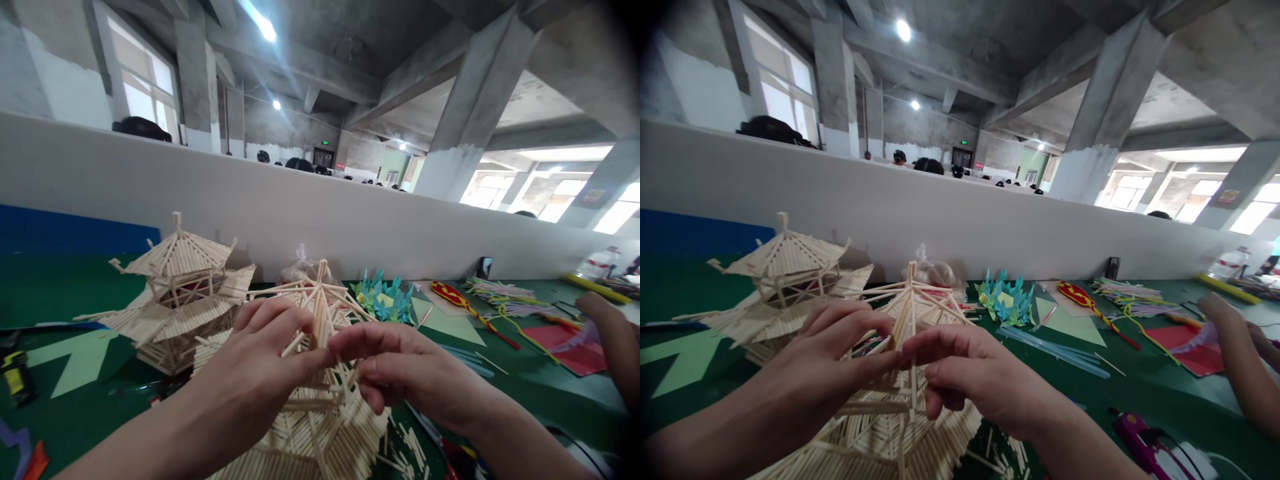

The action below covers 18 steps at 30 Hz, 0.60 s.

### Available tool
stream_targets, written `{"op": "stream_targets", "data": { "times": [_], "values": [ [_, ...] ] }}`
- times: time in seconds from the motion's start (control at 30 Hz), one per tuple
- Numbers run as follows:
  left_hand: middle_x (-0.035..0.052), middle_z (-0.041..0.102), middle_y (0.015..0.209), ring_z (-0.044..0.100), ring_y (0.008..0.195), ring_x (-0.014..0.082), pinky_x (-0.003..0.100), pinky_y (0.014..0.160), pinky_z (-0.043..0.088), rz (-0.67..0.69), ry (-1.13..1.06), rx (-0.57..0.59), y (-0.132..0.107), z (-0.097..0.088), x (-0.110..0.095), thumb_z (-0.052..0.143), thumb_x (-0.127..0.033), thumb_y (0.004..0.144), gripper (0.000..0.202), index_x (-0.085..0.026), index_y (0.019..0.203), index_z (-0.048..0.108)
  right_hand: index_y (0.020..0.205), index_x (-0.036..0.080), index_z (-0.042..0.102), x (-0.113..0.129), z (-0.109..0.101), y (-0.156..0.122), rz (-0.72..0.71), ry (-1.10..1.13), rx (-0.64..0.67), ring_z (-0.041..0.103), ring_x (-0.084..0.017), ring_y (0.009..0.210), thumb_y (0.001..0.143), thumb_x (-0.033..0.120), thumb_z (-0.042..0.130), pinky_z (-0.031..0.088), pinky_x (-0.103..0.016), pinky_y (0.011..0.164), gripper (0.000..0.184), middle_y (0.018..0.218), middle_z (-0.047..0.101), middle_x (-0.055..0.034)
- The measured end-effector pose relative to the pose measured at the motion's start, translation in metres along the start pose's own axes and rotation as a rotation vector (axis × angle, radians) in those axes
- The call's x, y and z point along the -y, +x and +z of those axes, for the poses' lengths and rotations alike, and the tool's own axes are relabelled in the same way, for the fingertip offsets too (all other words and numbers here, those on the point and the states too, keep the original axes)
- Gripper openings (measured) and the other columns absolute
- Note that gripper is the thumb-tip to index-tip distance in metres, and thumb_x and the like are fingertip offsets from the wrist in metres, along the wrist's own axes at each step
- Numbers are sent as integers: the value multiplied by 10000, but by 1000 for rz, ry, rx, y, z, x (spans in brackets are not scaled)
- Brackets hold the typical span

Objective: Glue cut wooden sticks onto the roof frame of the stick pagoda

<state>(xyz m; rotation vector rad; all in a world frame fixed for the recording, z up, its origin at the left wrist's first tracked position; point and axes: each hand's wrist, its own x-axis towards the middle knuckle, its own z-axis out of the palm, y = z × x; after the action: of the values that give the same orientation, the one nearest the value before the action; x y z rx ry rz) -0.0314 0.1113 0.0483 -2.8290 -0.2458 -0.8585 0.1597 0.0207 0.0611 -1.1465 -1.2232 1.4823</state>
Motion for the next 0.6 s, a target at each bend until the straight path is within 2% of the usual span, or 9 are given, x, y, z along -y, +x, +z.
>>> {"op": "stream_targets", "data": {
  "times": [0.13, 0.27, 0.37, 0.47, 0.6],
  "values": [
    [43, 489, 945, 419, 883, 204, 361, 722, 352, -123, -126, -185, -3, -2, -6, 370, -41, 800, 336, -234, 1035, 511, 902, 170, 565, -2, 2, -6, -85, -65, -84, 508, -27, 534, 775, 135, 509, 352, -172, 506, 143, 787, 543, 14],
    [50, 500, 909, 444, 895, 221, 397, 749, 368, -281, -79, -302, -6, -2, -19, 489, -145, 774, 173, -191, 933, 540, 906, 184, 510, -8, 6, -6, -251, -388, -293, 447, -59, 564, 808, 177, 488, 370, -210, 518, 101, 782, 517, 12],
    [70, 500, 916, 432, 929, 260, 443, 747, 359, -325, 13, -324, -7, 2, -31, 539, -194, 739, 155, -172, 892, 544, 917, 203, 480, -13, 10, -4, -386, -607, -393, 430, -82, 605, 822, 192, 474, 377, -224, 545, 96, 798, 528, 12],
    [104, 511, 945, 435, 935, 297, 486, 740, 341, -333, 92, -322, -10, 9, -41, 558, -223, 720, 198, -145, 902, 550, 914, 209, 480, -12, 12, -1, -508, -795, -424, 448, -96, 656, 794, 171, 500, 390, -243, 609, 128, 827, 539, 13],
    [138, 522, 977, 440, 951, 327, 514, 749, 337, -316, 149, -353, -17, 19, -48, 591, -213, 697, 275, -113, 951, 557, 852, 196, 529, 1, 15, -1, -546, -1020, -412, 468, -129, 747, 749, 181, 547, 381, -272, 665, 106, 818, 536, -4]
  ]
}}
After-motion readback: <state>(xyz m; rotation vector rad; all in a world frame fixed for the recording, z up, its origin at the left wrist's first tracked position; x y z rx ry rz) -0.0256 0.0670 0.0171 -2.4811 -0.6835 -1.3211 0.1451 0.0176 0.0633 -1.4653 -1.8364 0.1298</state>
